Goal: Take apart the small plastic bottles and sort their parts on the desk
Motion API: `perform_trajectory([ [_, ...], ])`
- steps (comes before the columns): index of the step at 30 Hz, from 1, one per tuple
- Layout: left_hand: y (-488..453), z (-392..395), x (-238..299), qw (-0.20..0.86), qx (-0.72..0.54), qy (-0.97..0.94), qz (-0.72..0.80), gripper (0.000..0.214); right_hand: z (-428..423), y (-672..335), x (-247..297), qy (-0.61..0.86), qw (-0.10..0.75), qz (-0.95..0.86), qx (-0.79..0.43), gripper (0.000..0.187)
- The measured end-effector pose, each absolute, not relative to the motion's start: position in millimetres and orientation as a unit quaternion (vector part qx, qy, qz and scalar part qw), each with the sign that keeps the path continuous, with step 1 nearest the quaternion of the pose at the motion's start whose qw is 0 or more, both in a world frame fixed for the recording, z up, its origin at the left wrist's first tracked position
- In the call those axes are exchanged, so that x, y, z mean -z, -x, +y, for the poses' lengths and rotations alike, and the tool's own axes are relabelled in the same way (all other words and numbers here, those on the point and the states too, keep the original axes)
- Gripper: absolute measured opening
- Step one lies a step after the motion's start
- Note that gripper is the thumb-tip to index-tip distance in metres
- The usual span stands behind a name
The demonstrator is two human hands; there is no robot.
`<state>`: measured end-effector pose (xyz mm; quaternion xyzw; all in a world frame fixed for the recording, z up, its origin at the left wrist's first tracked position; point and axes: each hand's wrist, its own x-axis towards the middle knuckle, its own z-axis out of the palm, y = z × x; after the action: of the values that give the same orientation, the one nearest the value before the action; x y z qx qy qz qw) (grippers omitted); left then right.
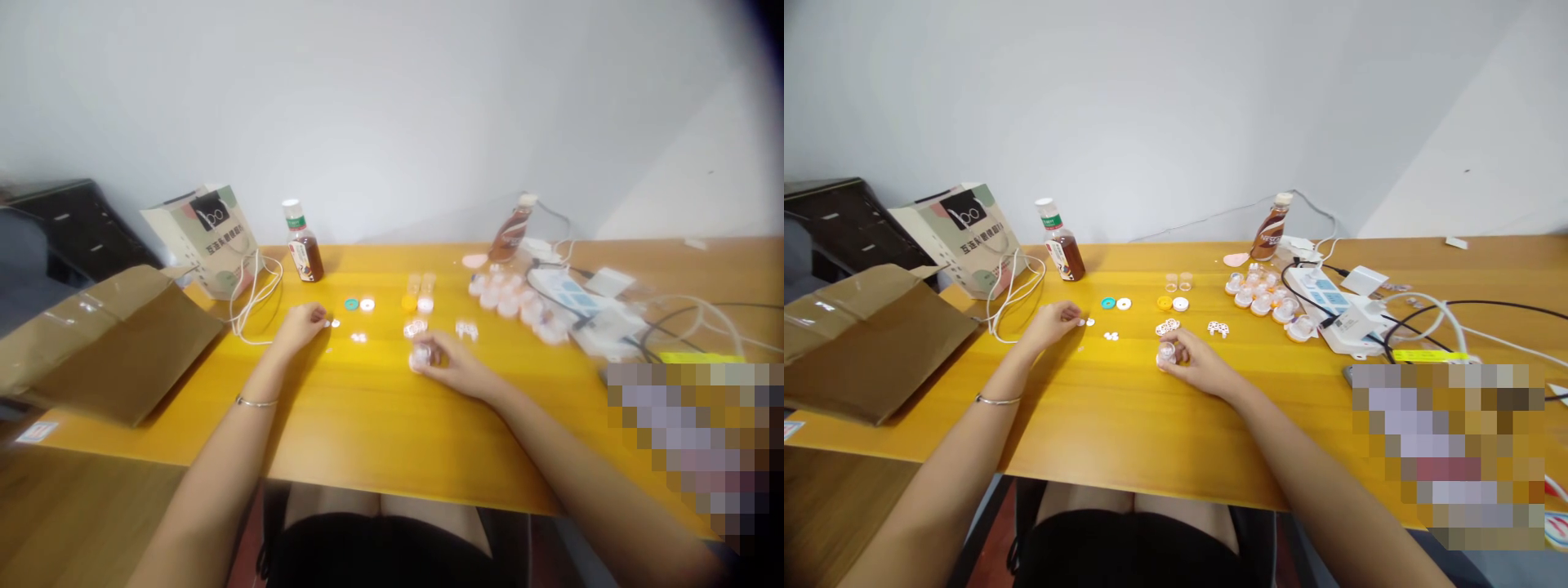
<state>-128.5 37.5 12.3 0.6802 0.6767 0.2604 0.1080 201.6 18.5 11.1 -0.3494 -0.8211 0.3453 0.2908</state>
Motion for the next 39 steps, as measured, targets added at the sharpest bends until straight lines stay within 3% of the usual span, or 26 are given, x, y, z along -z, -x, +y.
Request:
perform_trajectory([
  [10,124,37,-11,0.133,-0.317,-0.669,0.659,0.015,19,-196,-7,0.359,0.276,-0.805,-0.383,0.026],
  [19,93,20,-31,-0.003,-0.343,-0.717,0.607,0.021,19,-182,2,0.371,0.299,-0.800,-0.364,0.032],
  [27,33,-19,-38,0.185,-0.168,-0.896,0.366,0.032,9,-172,-2,0.384,0.267,-0.779,-0.418,0.038],
  [35,9,-19,-16,0.170,-0.224,-0.842,0.461,0.034,7,-172,-3,0.387,0.280,-0.779,-0.405,0.035],
  [39,1,-22,-9,0.158,-0.265,-0.814,0.492,0.027,5,-171,-2,0.421,0.295,-0.787,-0.342,0.037],
])
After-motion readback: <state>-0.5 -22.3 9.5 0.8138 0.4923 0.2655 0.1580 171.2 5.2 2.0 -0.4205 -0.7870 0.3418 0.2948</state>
